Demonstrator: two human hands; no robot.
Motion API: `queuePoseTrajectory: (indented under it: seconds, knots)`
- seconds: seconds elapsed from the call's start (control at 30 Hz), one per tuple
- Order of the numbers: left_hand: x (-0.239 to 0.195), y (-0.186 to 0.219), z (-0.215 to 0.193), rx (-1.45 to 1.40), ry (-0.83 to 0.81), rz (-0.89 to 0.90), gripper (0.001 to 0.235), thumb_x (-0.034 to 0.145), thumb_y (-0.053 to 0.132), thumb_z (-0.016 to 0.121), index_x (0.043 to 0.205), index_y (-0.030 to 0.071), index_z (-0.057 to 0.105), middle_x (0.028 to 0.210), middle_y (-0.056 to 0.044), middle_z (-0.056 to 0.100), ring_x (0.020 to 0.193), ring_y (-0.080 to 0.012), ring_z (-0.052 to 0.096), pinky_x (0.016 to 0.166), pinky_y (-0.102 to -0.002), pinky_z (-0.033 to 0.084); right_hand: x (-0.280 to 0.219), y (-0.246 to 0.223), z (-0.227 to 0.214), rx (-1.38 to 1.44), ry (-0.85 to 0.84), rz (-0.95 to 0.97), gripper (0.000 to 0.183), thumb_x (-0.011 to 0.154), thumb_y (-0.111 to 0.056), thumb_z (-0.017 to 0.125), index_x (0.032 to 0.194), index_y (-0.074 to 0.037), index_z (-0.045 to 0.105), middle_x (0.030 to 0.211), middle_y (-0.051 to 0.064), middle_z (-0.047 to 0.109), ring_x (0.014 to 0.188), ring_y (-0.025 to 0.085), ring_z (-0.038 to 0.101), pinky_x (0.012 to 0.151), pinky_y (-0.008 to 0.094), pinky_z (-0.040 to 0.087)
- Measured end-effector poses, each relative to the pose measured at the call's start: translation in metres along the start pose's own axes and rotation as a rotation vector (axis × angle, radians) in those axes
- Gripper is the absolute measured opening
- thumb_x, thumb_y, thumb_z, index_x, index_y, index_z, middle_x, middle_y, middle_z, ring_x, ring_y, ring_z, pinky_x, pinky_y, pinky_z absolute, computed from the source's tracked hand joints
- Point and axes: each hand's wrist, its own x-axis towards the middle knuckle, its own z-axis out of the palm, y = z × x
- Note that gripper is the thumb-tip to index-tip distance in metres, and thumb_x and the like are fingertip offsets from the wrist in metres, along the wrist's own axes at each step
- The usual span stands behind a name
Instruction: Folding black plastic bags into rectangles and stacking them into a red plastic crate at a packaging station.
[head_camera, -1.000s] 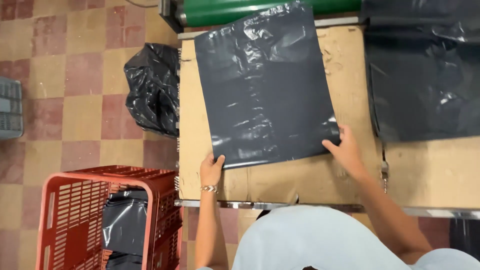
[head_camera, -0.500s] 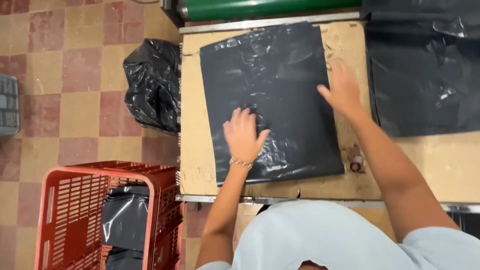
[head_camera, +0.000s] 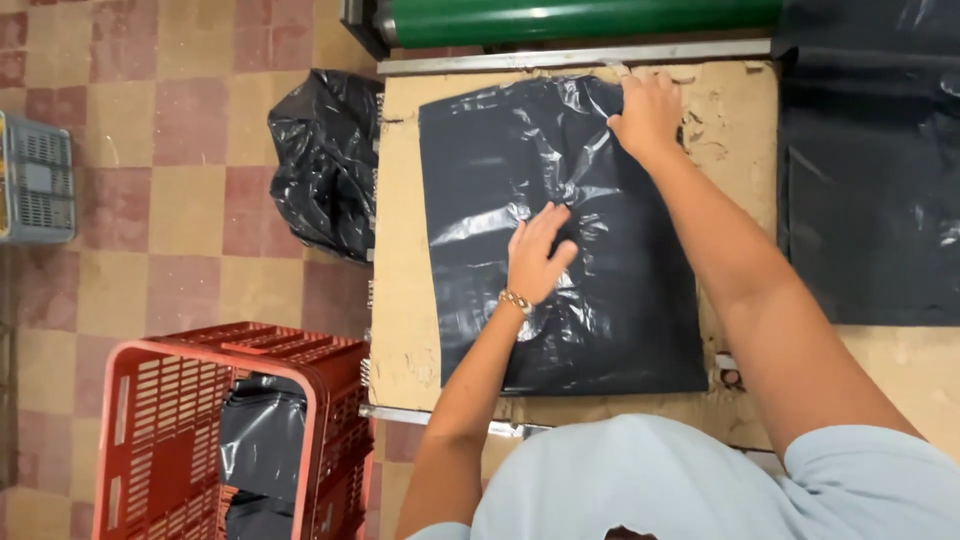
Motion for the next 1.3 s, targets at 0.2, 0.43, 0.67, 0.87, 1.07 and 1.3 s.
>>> queuePoseTrajectory:
  seconds: [0.2, 0.43, 0.67, 0.87, 1.07, 1.3]
  knots:
    - [0.048, -0.113, 0.006, -1.555, 0.175, -0.457, 0.093, 0.076, 0.086, 0.031, 0.098, 0.0, 0.059, 0.095, -0.023, 0.065, 0.104, -0.0474, 0.066, 0.104, -0.062, 0.049, -0.104, -0.011, -0.063, 0.455, 0.444, -0.381, 0.021, 0.079, -0.003, 0.084, 0.09, -0.005, 0.066, 0.095, 0.008, 0.058, 0.091, 0.03, 0.05, 0.086, 0.042, 0.039]
    - [-0.042, -0.095, -0.134, -1.445, -0.123, -0.762, 0.114, 0.062, 0.087, 0.028, 0.14, 0.005, 0.047, 0.132, -0.018, 0.055, 0.118, -0.0359, 0.058, 0.098, -0.05, 0.048, -0.312, -0.021, -0.109, 0.49, 0.464, -0.64, 0.023, 0.087, 0.017, 0.063, 0.084, -0.004, 0.071, 0.1, 0.008, 0.075, 0.113, 0.034, 0.067, 0.112, 0.055, 0.044]
    - [-0.08, -0.166, -0.108, -1.018, 0.162, -0.479, 0.038, 0.09, 0.017, 0.076, 0.124, 0.012, 0.061, 0.104, -0.008, 0.071, 0.093, -0.0218, 0.073, 0.079, -0.037, 0.064, -0.382, 0.002, -0.038, 0.297, 0.435, -0.574, 0.013, 0.09, -0.008, 0.068, 0.096, -0.017, 0.075, 0.115, -0.005, 0.076, 0.12, 0.021, 0.068, 0.112, 0.043, 0.049]
    - [-0.103, -0.128, -0.078, 0.097, 0.482, -0.275, 0.068, 0.075, 0.022, 0.084, 0.132, 0.016, 0.048, 0.123, -0.005, 0.061, 0.114, -0.0232, 0.058, 0.097, -0.04, 0.049, -0.386, -0.002, -0.045, 0.27, 0.304, -0.529, 0.034, 0.078, -0.042, 0.072, 0.103, -0.02, 0.076, 0.125, -0.003, 0.073, 0.131, 0.021, 0.061, 0.119, 0.041, 0.037]
    - [-0.089, -0.022, 0.006, 0.848, 0.209, 0.034, 0.076, 0.09, 0.054, 0.063, 0.153, 0.02, 0.038, 0.162, -0.004, 0.029, 0.152, -0.0334, 0.016, 0.118, -0.067, 0.017, -0.298, -0.111, -0.04, 0.386, 0.325, -0.479, 0.069, 0.09, -0.042, 0.071, 0.141, 0.002, 0.056, 0.144, 0.024, 0.054, 0.138, 0.041, 0.044, 0.114, 0.056, 0.03]
    - [-0.142, -0.035, -0.04, 0.777, 0.049, -0.164, 0.098, 0.086, 0.072, 0.056, 0.16, 0.016, 0.024, 0.168, -0.008, 0.016, 0.156, -0.033, 0.006, 0.117, -0.072, 0.014, -0.278, -0.052, -0.023, 0.207, 0.256, -0.281, 0.089, 0.086, -0.054, 0.074, 0.145, 0.01, 0.053, 0.147, 0.031, 0.051, 0.14, 0.046, 0.039, 0.113, 0.065, 0.021]
